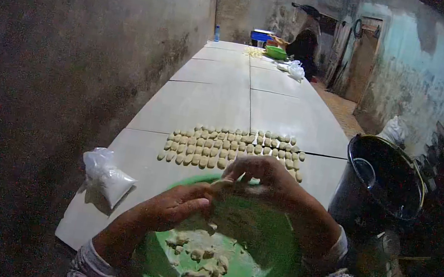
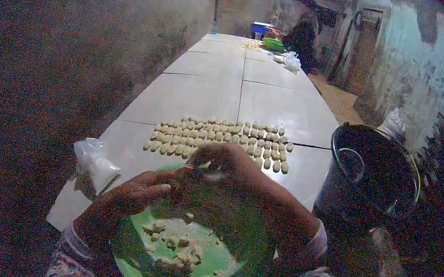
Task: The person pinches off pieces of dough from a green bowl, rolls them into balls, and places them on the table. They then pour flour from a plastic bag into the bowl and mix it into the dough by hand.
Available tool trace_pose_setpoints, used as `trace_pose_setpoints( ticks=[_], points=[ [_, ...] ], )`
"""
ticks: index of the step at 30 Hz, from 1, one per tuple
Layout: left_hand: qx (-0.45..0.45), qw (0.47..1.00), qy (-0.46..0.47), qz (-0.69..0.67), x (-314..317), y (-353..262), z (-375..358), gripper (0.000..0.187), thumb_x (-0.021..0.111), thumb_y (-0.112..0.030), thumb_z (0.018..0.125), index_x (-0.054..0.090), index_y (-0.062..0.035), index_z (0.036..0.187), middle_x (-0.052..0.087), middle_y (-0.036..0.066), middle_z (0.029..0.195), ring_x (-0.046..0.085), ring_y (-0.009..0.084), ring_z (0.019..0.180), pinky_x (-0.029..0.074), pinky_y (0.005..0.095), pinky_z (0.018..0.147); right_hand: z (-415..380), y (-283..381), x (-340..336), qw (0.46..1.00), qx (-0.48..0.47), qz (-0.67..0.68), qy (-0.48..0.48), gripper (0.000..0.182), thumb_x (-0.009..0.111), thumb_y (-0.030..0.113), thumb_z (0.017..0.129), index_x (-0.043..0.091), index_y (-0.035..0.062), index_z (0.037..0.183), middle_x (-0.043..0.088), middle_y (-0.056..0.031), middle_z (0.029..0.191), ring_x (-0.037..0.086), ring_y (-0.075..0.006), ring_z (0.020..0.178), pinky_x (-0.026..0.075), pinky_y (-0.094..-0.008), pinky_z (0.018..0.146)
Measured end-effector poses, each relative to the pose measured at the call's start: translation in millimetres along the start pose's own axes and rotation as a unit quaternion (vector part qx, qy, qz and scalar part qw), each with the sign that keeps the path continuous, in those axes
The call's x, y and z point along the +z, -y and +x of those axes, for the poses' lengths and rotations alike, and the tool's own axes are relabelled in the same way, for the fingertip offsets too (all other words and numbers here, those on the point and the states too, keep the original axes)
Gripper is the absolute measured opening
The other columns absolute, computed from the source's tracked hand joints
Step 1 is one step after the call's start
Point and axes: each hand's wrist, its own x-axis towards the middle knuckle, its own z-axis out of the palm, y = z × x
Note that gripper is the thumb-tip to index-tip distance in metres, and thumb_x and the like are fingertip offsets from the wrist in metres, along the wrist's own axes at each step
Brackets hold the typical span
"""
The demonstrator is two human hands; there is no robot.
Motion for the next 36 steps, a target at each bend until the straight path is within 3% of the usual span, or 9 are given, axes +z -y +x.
trace_pose_setpoints(
  ticks=[2,10,16,23,30,31,32,34,36],
  points=[
    [-0.042,0.997,-0.050,0.039,2.2,-12.8,0.6,0.039,0.044,-0.032,0.096,0.049,0.0004,0.116,0.059,0.012,0.098,0.055,0.0174,0.092,0.044,0.0314,0.083,2.5,-0.9,-17.6,0.987,-0.071,-0.067,-0.126,0.019,0.070,0.017,0.078,0.062,0.0008,0.082,0.065,-0.0057,0.075,0.061,-0.0125,0.072,0.050,-0.0289,0.067],
    [-0.083,0.996,-0.019,0.000,9.8,-10.3,6.6,0.026,0.049,-0.018,0.095,0.049,-0.0008,0.114,0.058,0.009,0.097,0.058,0.0149,0.090,0.047,0.0301,0.081,2.4,-143.7,-142.8,0.863,0.051,-0.199,-0.462,0.019,0.064,0.018,0.076,0.066,0.0001,0.083,0.066,-0.0128,0.076,0.063,-0.0194,0.068,0.049,-0.0316,0.065],
    [-0.098,0.995,-0.010,-0.032,11.6,-14.3,6.2,0.024,0.049,-0.018,0.095,0.050,-0.0005,0.110,0.059,0.009,0.095,0.059,0.0147,0.090,0.048,0.0303,0.079,-26.8,-181.3,-146.9,0.747,0.264,-0.385,-0.473,0.019,0.066,0.022,0.077,0.069,0.0067,0.088,0.068,-0.0134,0.084,0.065,-0.0273,0.079,0.049,-0.0371,0.070],
    [-0.122,0.992,0.009,0.009,10.6,-11.7,5.8,0.022,0.046,-0.019,0.096,0.051,-0.0017,0.109,0.062,0.011,0.092,0.060,0.0170,0.092,0.047,0.0311,0.081,-36.0,-203.3,-153.6,0.728,0.424,-0.361,-0.399,0.027,0.068,0.028,0.071,0.070,0.0089,0.089,0.068,-0.0139,0.093,0.065,-0.0296,0.090,0.050,-0.0390,0.080],
    [-0.102,0.994,0.013,0.036,8.8,-2.2,5.5,0.022,0.046,-0.018,0.096,0.052,-0.0010,0.108,0.062,0.012,0.092,0.062,0.0172,0.088,0.049,0.0322,0.079,-34.7,-220.7,-157.0,0.691,0.444,-0.361,-0.443,0.024,0.067,0.028,0.074,0.069,0.0087,0.088,0.067,-0.0153,0.093,0.065,-0.0311,0.089,0.051,-0.0411,0.078],
    [-0.092,0.995,0.013,0.043,9.0,-3.7,5.8,0.023,0.046,-0.018,0.095,0.052,-0.0004,0.108,0.063,0.012,0.092,0.062,0.0179,0.088,0.048,0.0316,0.079,-36.9,-218.4,-150.3,0.736,0.381,-0.170,-0.533,0.022,0.067,0.028,0.074,0.070,0.0103,0.086,0.067,-0.0150,0.093,0.065,-0.0303,0.088,0.051,-0.0412,0.077],
    [-0.091,0.995,0.012,0.043,9.5,-4.4,5.3,0.023,0.046,-0.018,0.095,0.052,-0.0004,0.108,0.063,0.012,0.092,0.062,0.0179,0.088,0.048,0.0316,0.079,-38.1,-214.4,-146.3,0.736,0.381,-0.171,-0.533,0.022,0.067,0.028,0.074,0.070,0.0103,0.086,0.067,-0.0150,0.093,0.065,-0.0303,0.088,0.051,-0.0412,0.077],
    [-0.107,0.994,0.008,0.036,10.6,-5.0,5.4,0.024,0.046,-0.020,0.095,0.052,0.0000,0.108,0.063,0.013,0.092,0.063,0.0187,0.087,0.048,0.0321,0.079,-38.4,-210.5,-142.9,0.710,0.368,-0.388,-0.458,0.019,0.067,0.028,0.075,0.070,0.0115,0.085,0.067,-0.0147,0.091,0.066,-0.0302,0.085,0.051,-0.0414,0.076],
    [-0.109,0.992,0.015,0.060,9.6,-7.8,5.9,0.025,0.045,-0.020,0.095,0.052,0.0002,0.108,0.063,0.013,0.092,0.063,0.0192,0.088,0.048,0.0326,0.079,-36.2,-214.2,-146.7,0.697,0.389,-0.420,-0.432,0.019,0.067,0.028,0.075,0.070,0.0114,0.084,0.068,-0.0145,0.089,0.066,-0.0305,0.082,0.052,-0.0406,0.075]
  ],
)
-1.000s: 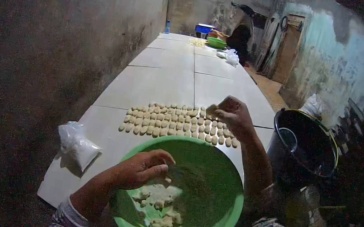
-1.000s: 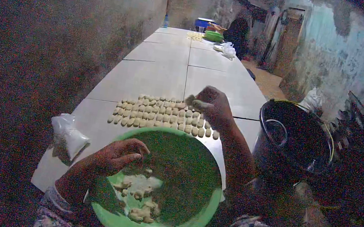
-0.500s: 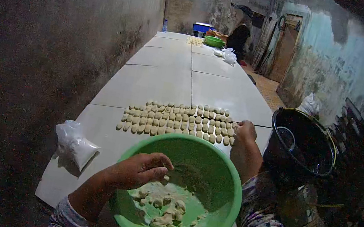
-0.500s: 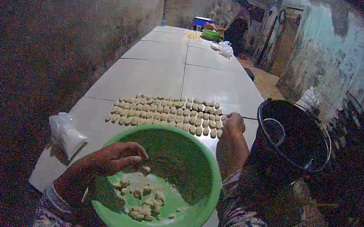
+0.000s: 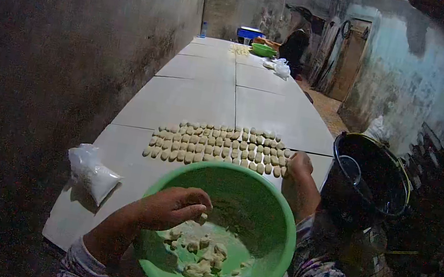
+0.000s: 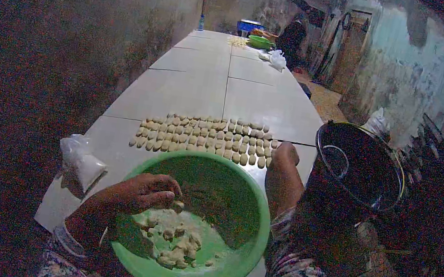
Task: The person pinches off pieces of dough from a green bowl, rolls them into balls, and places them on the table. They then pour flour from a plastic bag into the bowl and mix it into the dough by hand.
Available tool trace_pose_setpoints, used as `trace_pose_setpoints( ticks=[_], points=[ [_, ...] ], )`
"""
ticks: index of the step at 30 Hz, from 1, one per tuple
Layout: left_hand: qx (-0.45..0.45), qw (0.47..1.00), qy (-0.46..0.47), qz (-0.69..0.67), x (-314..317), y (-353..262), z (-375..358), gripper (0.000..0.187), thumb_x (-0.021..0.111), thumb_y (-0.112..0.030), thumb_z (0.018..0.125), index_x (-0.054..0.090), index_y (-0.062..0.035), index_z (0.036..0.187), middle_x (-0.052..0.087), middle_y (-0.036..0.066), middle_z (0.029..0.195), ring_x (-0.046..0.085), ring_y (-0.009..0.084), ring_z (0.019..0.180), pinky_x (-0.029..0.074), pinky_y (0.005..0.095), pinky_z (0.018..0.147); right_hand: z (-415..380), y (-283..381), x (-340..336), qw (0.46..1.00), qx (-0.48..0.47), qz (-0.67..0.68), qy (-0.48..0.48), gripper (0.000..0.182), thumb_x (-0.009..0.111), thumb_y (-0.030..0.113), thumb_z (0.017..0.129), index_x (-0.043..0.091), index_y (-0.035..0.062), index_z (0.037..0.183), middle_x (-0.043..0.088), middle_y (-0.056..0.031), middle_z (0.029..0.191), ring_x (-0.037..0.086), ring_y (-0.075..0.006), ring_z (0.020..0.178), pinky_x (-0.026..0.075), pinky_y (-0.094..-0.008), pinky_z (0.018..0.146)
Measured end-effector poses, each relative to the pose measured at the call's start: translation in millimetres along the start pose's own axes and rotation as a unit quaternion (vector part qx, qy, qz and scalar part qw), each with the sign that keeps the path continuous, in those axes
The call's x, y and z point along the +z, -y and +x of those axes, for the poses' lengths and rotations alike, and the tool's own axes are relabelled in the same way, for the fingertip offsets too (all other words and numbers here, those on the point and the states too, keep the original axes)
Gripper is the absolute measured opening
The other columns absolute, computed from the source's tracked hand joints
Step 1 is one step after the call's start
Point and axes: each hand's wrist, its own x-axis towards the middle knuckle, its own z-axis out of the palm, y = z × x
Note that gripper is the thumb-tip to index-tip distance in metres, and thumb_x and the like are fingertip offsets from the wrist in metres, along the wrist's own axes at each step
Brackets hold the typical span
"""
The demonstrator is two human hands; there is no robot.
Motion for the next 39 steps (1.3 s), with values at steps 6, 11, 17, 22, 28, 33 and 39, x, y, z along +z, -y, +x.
trace_pose_setpoints(
  ticks=[6,11,17,22,28,33,39],
  points=[
    [0.017,0.999,0.014,0.049,-1.4,4.7,2.5,0.026,0.045,-0.022,0.095,0.052,0.0004,0.107,0.063,0.014,0.093,0.062,0.0211,0.088,0.048,0.0346,0.079,30.2,-13.2,32.7,0.999,0.026,-0.033,0.033,0.023,0.059,0.018,0.080,0.065,0.0033,0.097,0.065,-0.0172,0.099,0.063,-0.0315,0.089,0.050,-0.0410,0.078],
    [0.016,0.986,0.051,0.160,-3.4,1.8,2.1,0.026,0.052,-0.020,0.091,0.054,-0.0022,0.110,0.063,0.016,0.099,0.062,0.0279,0.095,0.048,0.0384,0.082,0.7,36.7,-21.0,0.975,-0.159,0.149,0.036,0.018,0.060,0.015,0.084,0.065,0.0031,0.096,0.065,-0.0112,0.083,0.060,-0.0209,0.067,0.050,-0.0363,0.067],
    [0.124,0.947,0.156,0.253,6.7,38.4,5.5,0.040,0.062,-0.011,0.079,0.056,-0.0064,0.118,0.056,0.017,0.114,0.056,0.0343,0.102,0.045,0.0418,0.090,-108.7,129.5,-127.7,0.869,-0.333,0.253,0.264,0.016,0.063,0.014,0.084,0.063,0.0023,0.095,0.063,-0.0104,0.086,0.058,-0.0186,0.070,0.048,-0.0335,0.065],
    [0.097,0.947,0.189,0.240,4.8,10.8,3.0,0.045,0.064,-0.005,0.071,0.059,-0.0093,0.115,0.054,0.015,0.114,0.055,0.0330,0.105,0.046,0.0392,0.088,-148.9,115.0,-134.7,0.737,-0.555,0.155,0.354,0.024,0.063,0.011,0.074,0.060,0.0048,0.097,0.059,-0.0128,0.086,0.058,-0.0304,0.076,0.047,-0.0385,0.068],
    [0.012,0.947,0.204,0.250,4.7,4.6,-20.1,0.039,0.064,-0.004,0.067,0.064,-0.0088,0.106,0.063,0.015,0.096,0.061,0.0327,0.091,0.049,0.0382,0.077,-160.7,130.3,-138.3,0.709,-0.490,0.127,0.491,0.019,0.059,0.013,0.079,0.058,0.0019,0.095,0.060,-0.0140,0.089,0.060,-0.0324,0.083,0.046,-0.0393,0.073],
    [-0.001,0.942,0.165,0.292,13.8,-31.1,-27.1,0.028,0.070,-0.012,0.063,0.062,-0.0042,0.088,0.061,0.016,0.083,0.060,0.0340,0.077,0.048,0.0410,0.066,-174.8,104.4,-112.7,0.672,-0.282,0.370,0.577,0.019,0.061,0.016,0.080,0.057,0.0029,0.093,0.059,-0.0149,0.085,0.060,-0.0341,0.080,0.046,-0.0419,0.072],
    [-0.008,0.938,0.152,0.310,6.7,1.1,-16.6,0.017,0.059,-0.012,0.079,0.059,-0.0046,0.094,0.063,0.018,0.083,0.062,0.0341,0.080,0.048,0.0432,0.069,-179.7,113.6,-105.8,0.698,-0.502,0.128,0.495,0.021,0.061,0.017,0.080,0.056,0.0023,0.095,0.058,-0.0177,0.085,0.059,-0.0356,0.083,0.046,-0.0442,0.072]
  ],
)
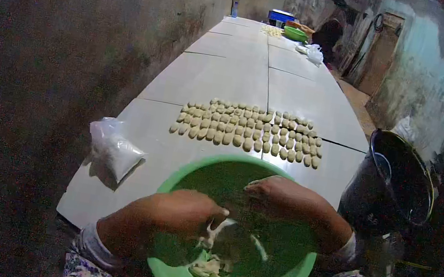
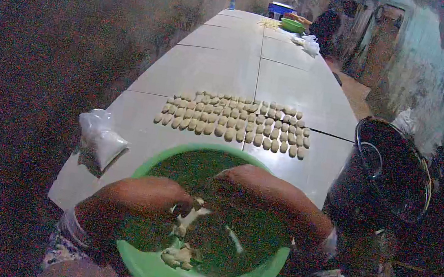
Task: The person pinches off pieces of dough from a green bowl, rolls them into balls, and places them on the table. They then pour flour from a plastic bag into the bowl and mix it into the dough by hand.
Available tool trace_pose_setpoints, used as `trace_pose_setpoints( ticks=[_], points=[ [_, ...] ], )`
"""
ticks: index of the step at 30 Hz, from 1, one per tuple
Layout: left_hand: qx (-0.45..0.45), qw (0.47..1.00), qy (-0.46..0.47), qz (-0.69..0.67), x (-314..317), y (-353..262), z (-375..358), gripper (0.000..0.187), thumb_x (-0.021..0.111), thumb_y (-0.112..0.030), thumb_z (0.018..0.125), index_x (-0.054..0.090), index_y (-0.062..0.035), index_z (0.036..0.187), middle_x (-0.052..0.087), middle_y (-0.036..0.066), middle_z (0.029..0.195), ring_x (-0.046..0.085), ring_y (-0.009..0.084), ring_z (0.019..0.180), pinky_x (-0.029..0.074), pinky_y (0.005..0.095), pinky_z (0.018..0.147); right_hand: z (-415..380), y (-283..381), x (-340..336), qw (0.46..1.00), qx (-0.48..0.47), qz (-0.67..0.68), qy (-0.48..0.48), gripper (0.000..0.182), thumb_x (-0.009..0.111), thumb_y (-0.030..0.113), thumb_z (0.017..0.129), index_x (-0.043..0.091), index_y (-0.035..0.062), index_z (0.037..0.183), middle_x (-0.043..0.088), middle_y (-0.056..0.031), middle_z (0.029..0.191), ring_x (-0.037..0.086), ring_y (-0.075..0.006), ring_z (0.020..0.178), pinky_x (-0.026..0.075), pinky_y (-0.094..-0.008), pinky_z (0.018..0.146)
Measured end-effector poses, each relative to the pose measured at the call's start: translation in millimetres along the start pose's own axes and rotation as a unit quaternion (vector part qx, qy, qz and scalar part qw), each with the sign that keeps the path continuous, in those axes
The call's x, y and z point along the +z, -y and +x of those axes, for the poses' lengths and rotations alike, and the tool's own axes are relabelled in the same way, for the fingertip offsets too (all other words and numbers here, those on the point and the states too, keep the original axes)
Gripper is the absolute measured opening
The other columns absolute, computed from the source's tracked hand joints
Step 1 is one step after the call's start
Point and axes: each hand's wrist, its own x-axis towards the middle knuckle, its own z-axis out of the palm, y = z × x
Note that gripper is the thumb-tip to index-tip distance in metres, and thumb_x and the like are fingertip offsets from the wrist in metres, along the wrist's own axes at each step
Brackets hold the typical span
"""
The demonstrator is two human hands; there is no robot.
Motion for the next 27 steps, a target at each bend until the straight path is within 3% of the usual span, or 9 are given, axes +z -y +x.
trace_pose_setpoints(
  ticks=[7,9,10,12,13,19,20,24,27],
  points=[
    [-0.011,0.978,-0.202,-0.043,-10.6,2.5,1.5,0.016,0.058,-0.012,0.081,0.058,-0.0053,0.095,0.063,0.017,0.086,0.061,0.0334,0.083,0.048,0.0419,0.073,-7.2,18.5,-16.0,0.999,-0.023,0.040,0.006,0.027,0.061,0.015,0.078,0.055,0.0016,0.101,0.056,-0.0187,0.089,0.057,-0.0362,0.086,0.045,-0.0442,0.073],
    [0.010,0.976,-0.211,-0.054,-14.5,-1.6,-2.2,0.017,0.058,-0.011,0.081,0.059,-0.0050,0.096,0.063,0.017,0.086,0.062,0.0315,0.084,0.049,0.0408,0.074,-13.2,22.4,-21.5,0.991,-0.060,0.047,0.112,0.034,0.061,0.017,0.077,0.053,0.0000,0.106,0.056,-0.0189,0.097,0.057,-0.0361,0.087,0.045,-0.0435,0.074],
    [0.015,0.974,-0.218,-0.065,-15.1,-2.8,-3.4,0.017,0.058,-0.012,0.081,0.059,-0.0049,0.096,0.063,0.017,0.087,0.062,0.0311,0.083,0.049,0.0403,0.074,-13.8,28.1,-22.2,0.987,0.012,0.016,0.162,0.039,0.060,0.020,0.081,0.051,-0.0007,0.113,0.054,-0.0203,0.109,0.058,-0.0370,0.091,0.046,-0.0442,0.078],
    [0.020,0.973,-0.212,-0.088,-13.5,2.2,-1.5,0.016,0.058,-0.013,0.082,0.059,-0.0043,0.095,0.064,0.016,0.088,0.063,0.0300,0.082,0.049,0.0390,0.073,-9.0,50.4,-1.3,0.983,-0.079,-0.108,0.128,0.041,0.057,0.022,0.085,0.048,0.0011,0.119,0.050,-0.0213,0.119,0.058,-0.0386,0.093,0.047,-0.0460,0.080],
    [0.029,0.973,-0.212,-0.087,-12.7,3.4,-0.4,0.016,0.058,-0.013,0.082,0.059,-0.0043,0.095,0.064,0.016,0.088,0.063,0.0300,0.082,0.049,0.0390,0.073,-4.6,68.5,11.2,0.984,-0.004,-0.124,0.127,0.049,0.061,0.023,0.082,0.046,0.0118,0.127,0.058,-0.0219,0.103,0.061,-0.0398,0.090,0.051,-0.0475,0.074],
    [-0.016,0.981,-0.162,-0.106,-6.8,7.0,3.9,0.019,0.058,-0.018,0.086,0.059,-0.0028,0.096,0.064,0.016,0.085,0.063,0.0302,0.078,0.048,0.0395,0.069,23.6,21.3,98.6,0.941,-0.278,-0.185,0.057,0.034,0.053,0.010,0.082,0.045,-0.0020,0.113,0.052,-0.0245,0.095,0.059,-0.0395,0.076,0.048,-0.0453,0.063],
    [-0.028,0.984,-0.139,-0.111,-9.9,3.4,3.0,0.020,0.059,-0.021,0.086,0.059,-0.0030,0.097,0.064,0.015,0.086,0.062,0.0302,0.079,0.048,0.0400,0.069,21.7,22.1,98.0,0.974,-0.127,-0.128,0.139,0.027,0.054,0.009,0.081,0.045,-0.0045,0.103,0.053,-0.0230,0.090,0.059,-0.0393,0.077,0.046,-0.0450,0.060],
    [-0.013,0.988,-0.139,-0.068,-4.3,14.3,5.7,0.021,0.059,-0.022,0.087,0.060,-0.0036,0.097,0.065,0.015,0.088,0.063,0.0310,0.079,0.048,0.0406,0.070,26.1,28.2,82.9,0.968,-0.129,-0.117,0.183,0.030,0.055,0.009,0.080,0.046,-0.0004,0.107,0.053,-0.0211,0.091,0.059,-0.0387,0.079,0.048,-0.0457,0.061],
    [-0.038,0.986,-0.131,-0.096,-3.2,17.8,8.5,0.020,0.058,-0.022,0.087,0.060,-0.0040,0.097,0.065,0.016,0.088,0.063,0.0314,0.079,0.048,0.0408,0.070,22.5,43.2,75.4,0.976,-0.115,-0.158,0.101,0.033,0.057,0.010,0.079,0.046,0.0045,0.109,0.052,-0.0206,0.095,0.060,-0.0388,0.079,0.050,-0.0467,0.063]
  ],
)
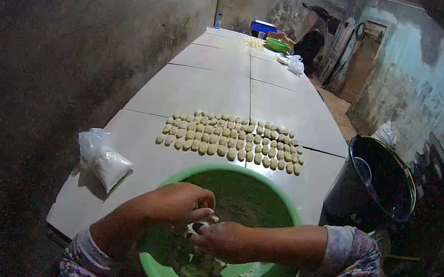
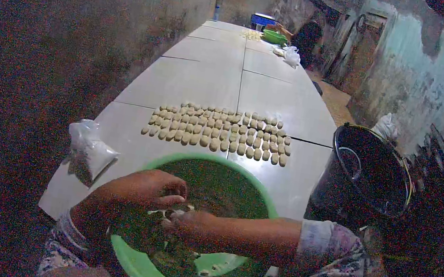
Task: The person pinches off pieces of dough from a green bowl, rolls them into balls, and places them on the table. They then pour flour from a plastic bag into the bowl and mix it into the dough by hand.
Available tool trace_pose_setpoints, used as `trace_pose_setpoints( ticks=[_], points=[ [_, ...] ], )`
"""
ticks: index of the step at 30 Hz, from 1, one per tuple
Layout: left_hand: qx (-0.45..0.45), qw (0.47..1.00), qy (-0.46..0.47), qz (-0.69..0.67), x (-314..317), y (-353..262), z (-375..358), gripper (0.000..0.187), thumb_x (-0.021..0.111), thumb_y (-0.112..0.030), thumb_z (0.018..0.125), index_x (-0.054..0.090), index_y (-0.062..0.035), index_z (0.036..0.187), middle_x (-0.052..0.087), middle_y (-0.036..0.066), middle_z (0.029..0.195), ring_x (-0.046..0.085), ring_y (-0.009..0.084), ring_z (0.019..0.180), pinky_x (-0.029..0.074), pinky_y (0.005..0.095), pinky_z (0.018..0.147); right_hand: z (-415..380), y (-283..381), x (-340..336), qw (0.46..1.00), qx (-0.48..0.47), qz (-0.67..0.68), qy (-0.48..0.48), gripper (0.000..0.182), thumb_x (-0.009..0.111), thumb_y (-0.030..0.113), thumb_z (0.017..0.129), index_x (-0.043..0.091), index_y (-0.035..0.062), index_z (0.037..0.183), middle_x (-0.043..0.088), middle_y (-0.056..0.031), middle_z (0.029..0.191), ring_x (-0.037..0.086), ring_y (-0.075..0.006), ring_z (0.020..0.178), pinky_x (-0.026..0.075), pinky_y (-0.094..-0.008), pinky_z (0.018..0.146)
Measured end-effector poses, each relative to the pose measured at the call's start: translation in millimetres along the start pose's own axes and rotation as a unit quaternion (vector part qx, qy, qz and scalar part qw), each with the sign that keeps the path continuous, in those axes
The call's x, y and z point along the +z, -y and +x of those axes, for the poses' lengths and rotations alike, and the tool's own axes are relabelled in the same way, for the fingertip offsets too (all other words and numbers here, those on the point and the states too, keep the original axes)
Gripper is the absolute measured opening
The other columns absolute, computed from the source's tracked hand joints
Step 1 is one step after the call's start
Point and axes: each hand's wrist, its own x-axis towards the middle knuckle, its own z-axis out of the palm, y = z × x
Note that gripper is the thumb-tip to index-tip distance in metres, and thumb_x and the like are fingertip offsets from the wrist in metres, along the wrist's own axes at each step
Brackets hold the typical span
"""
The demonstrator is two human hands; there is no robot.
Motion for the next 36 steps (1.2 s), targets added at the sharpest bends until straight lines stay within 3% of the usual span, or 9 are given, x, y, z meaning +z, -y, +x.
trace_pose_setpoints(
  ticks=[6,8,10,12,14,18,25,32,36],
  points=[
    [-0.008,0.999,0.014,0.033,-6.8,-15.4,-3.2,0.023,0.057,-0.024,0.088,0.060,-0.0041,0.100,0.064,0.017,0.090,0.062,0.0320,0.082,0.048,0.0408,0.072,9.2,-27.4,29.0,0.995,-0.079,0.034,-0.044,0.033,0.058,0.010,0.077,0.047,0.0031,0.107,0.052,-0.0191,0.093,0.060,-0.0383,0.079,0.050,-0.0479,0.067],
    [-0.034,0.999,0.019,0.028,-8.4,-17.2,-5.4,0.024,0.057,-0.025,0.089,0.060,-0.0040,0.101,0.064,0.017,0.090,0.062,0.0321,0.084,0.047,0.0405,0.072,9.3,-19.0,19.7,0.994,0.002,0.100,0.031,0.026,0.055,0.008,0.078,0.049,0.0003,0.102,0.054,-0.0176,0.087,0.060,-0.0361,0.080,0.050,-0.0456,0.068],
    [-0.034,0.998,0.029,0.034,-7.0,-12.1,-3.0,0.025,0.057,-0.025,0.089,0.059,-0.0040,0.102,0.064,0.017,0.090,0.062,0.0322,0.083,0.047,0.0409,0.072,5.5,-9.2,8.1,0.994,-0.107,0.022,-0.013,0.020,0.053,0.008,0.079,0.050,-0.0002,0.097,0.055,-0.0166,0.084,0.060,-0.0343,0.080,0.050,-0.0426,0.066],
    [-0.041,0.999,0.032,0.015,-8.1,-12.1,-4.0,0.026,0.056,-0.026,0.089,0.059,-0.0035,0.103,0.064,0.017,0.090,0.062,0.0320,0.082,0.047,0.0411,0.073,5.8,-1.7,5.0,0.999,-0.024,0.013,0.046,0.016,0.053,0.008,0.080,0.051,0.0004,0.093,0.055,-0.0160,0.084,0.060,-0.0338,0.078,0.050,-0.0408,0.064],
    [-0.011,0.999,0.034,0.038,-6.6,-1.8,0.1,0.026,0.056,-0.023,0.089,0.059,-0.0019,0.104,0.063,0.017,0.094,0.062,0.0309,0.086,0.047,0.0402,0.075,2.8,-0.9,10.4,0.951,-0.003,0.297,-0.088,0.015,0.055,0.008,0.078,0.052,0.0007,0.091,0.054,-0.0168,0.081,0.060,-0.0348,0.074,0.049,-0.0427,0.063],
    [0.027,0.998,-0.039,-0.048,-10.0,-2.7,0.0,0.025,0.051,-0.008,0.082,0.057,0.0005,0.104,0.061,0.018,0.103,0.059,0.0275,0.096,0.046,0.0371,0.083,-12.8,22.1,-56.0,0.996,0.032,0.086,0.022,0.017,0.057,0.007,0.075,0.050,0.0012,0.089,0.053,-0.0165,0.079,0.059,-0.0350,0.072,0.047,-0.0421,0.062],
    [0.056,0.958,0.124,-0.252,-18.7,-7.1,-2.3,0.033,0.045,-0.013,0.091,0.049,0.0019,0.120,0.058,0.014,0.111,0.054,0.0199,0.104,0.041,0.0329,0.094,-31.6,6.0,-68.8,0.959,-0.038,0.055,-0.274,0.021,0.059,0.005,0.080,0.047,0.0006,0.097,0.051,-0.0164,0.085,0.055,-0.0341,0.083,0.046,-0.0422,0.068],
    [0.052,0.922,0.138,-0.359,-28.2,-12.3,-7.9,0.038,0.053,-0.018,0.093,0.047,0.0014,0.125,0.057,0.011,0.118,0.052,0.0160,0.108,0.040,0.0322,0.096,-35.8,8.5,-77.4,0.931,-0.072,0.145,-0.326,0.013,0.056,0.004,0.080,0.051,0.0025,0.092,0.049,-0.0160,0.084,0.053,-0.0369,0.080,0.045,-0.0443,0.070],
    [-0.005,0.940,0.060,-0.335,-22.1,-5.8,-6.5,0.033,0.055,-0.023,0.093,0.057,0.0022,0.114,0.065,0.006,0.101,0.057,0.0118,0.094,0.045,0.0278,0.085,-32.7,0.1,-67.4,0.929,-0.057,0.114,-0.347,0.021,0.057,0.003,0.077,0.050,0.0031,0.096,0.050,-0.0168,0.086,0.053,-0.0366,0.083,0.045,-0.0432,0.072]
  ],
)
